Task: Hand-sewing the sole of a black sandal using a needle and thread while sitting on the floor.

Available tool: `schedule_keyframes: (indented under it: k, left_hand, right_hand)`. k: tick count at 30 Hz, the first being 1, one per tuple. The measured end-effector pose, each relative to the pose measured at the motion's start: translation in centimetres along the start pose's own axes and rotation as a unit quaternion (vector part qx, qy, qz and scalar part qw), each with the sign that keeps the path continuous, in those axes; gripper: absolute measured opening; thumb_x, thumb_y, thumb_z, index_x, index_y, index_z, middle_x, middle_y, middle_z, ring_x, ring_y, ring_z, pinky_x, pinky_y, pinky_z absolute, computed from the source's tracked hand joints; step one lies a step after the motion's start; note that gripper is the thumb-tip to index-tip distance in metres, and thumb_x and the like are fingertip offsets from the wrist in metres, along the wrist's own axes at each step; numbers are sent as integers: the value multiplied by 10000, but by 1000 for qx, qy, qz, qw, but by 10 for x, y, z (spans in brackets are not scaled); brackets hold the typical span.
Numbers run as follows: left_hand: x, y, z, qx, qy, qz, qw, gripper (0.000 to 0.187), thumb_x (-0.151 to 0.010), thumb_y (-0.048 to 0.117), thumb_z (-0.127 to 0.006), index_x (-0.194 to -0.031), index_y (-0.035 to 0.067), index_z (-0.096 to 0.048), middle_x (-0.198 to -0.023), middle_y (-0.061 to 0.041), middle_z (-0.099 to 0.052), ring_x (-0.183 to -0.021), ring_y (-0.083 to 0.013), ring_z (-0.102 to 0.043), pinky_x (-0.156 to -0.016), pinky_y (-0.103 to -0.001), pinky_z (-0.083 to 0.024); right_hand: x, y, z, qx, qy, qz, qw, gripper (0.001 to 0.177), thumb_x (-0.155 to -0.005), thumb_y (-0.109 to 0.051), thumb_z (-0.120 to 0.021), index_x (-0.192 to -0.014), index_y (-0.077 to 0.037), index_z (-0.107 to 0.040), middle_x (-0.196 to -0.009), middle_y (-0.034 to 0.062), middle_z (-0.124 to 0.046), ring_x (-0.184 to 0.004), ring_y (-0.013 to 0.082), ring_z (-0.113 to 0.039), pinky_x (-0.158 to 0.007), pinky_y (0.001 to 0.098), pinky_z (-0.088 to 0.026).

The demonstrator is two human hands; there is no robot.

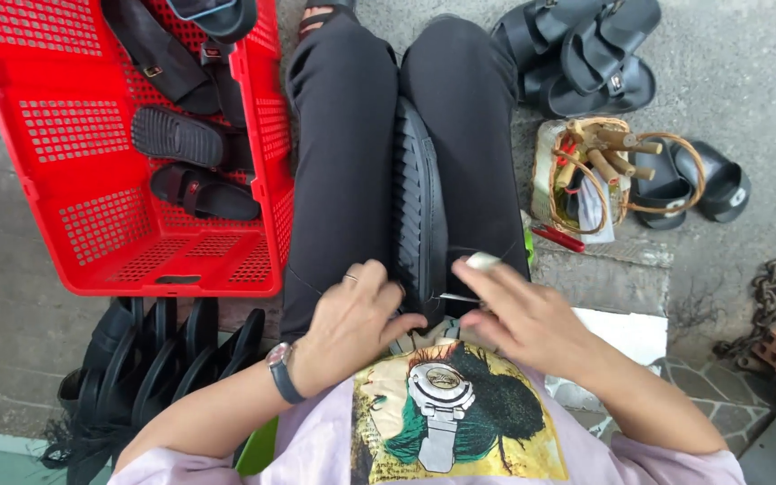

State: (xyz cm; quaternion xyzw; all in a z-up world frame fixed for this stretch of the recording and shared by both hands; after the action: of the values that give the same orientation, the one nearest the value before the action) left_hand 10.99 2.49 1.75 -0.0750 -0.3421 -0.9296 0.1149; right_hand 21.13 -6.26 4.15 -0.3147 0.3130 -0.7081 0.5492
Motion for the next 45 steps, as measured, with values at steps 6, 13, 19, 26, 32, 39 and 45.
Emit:
schedule_keyframes:
  k: [6, 13, 19, 26, 32, 39, 45]
  left_hand:
    - [-26, -9, 31, 579, 52, 19, 813, 276, -973, 169, -506, -775, 8, -611, -1115, -142, -504, -1019, -265, -496, -926, -378, -397]
    - [-86, -59, 34, 686, 200, 88, 694, 441, -993, 199, -448, -572, 78, -497, -504, -36, -444, -477, -117, -360, -462, -231, -296]
    - [-71, -68, 91, 414, 154, -15, 897, 297, -977, 174, -465, -831, 40, -687, -902, -121, -662, -863, -287, -625, -821, -364, -465]
    - [-25, -10, 89, 59, 204, -75, 974, 191, -842, 61, -675, -808, -92, -566, -1167, -252, -539, -1158, -428, -524, -937, -422, -466]
    - [-24, 0, 47, 129, 132, -95, 978, 561, -712, 239, -831, -1044, -124, -563, -1207, -278, -500, -1142, -444, -556, -839, -420, -549]
    - [-24, -15, 41, 161, 190, -110, 962, 690, -675, 377, -794, -1158, -65, -579, -1185, -215, -537, -1119, -391, -574, -898, -406, -535]
    - [-1, -24, 41, 289, 172, 8, 942, 346, -694, 268, -847, -617, 57, -584, -881, -25, -582, -755, -217, -630, -693, -290, -527]
  right_hand:
    - [8, 18, -5, -154, 24, -53, 986, 163, -805, -53, -586, -909, -97, -703, -674, 42, -696, -598, 257, -697, -525, 331, -561]
    - [-16, 19, -15, -163, 34, -20, 986, 184, -832, -77, -562, -936, -87, -715, -574, 57, -656, -478, 237, -637, -457, 357, -531]
    - [-9, 4, -8, 92, 19, 39, 995, 254, -935, -261, -519, -1071, -68, -615, -734, 101, -607, -547, 269, -631, -458, 388, -520]
    - [-2, -13, -13, 303, -8, 96, 948, 412, -924, -164, -374, -1292, -213, -551, -872, 31, -494, -580, 150, -558, -509, 284, -491]
    - [-2, -19, -19, 376, -25, 123, 918, 409, -891, -254, -398, -1265, -179, -548, -892, 46, -478, -576, 151, -536, -485, 289, -481]
    - [-13, -6, -52, 271, 13, 130, 954, 250, -918, -138, -403, -1113, -41, -526, -892, 79, -523, -651, 269, -617, -489, 365, -492]
    - [-15, -10, -24, 181, 45, 74, 980, 241, -873, -150, -613, -1090, -46, -592, -829, 95, -588, -657, 285, -655, -504, 366, -516]
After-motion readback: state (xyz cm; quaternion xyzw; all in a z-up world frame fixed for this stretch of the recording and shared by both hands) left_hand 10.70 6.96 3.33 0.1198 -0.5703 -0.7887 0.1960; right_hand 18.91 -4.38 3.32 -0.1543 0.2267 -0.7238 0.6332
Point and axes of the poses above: each hand's wrist, its own x-axis away from the middle knuckle, its own z-axis out of the back of the hand, y = z × x, the point moved 10 cm from there along -x, towards the middle knuckle
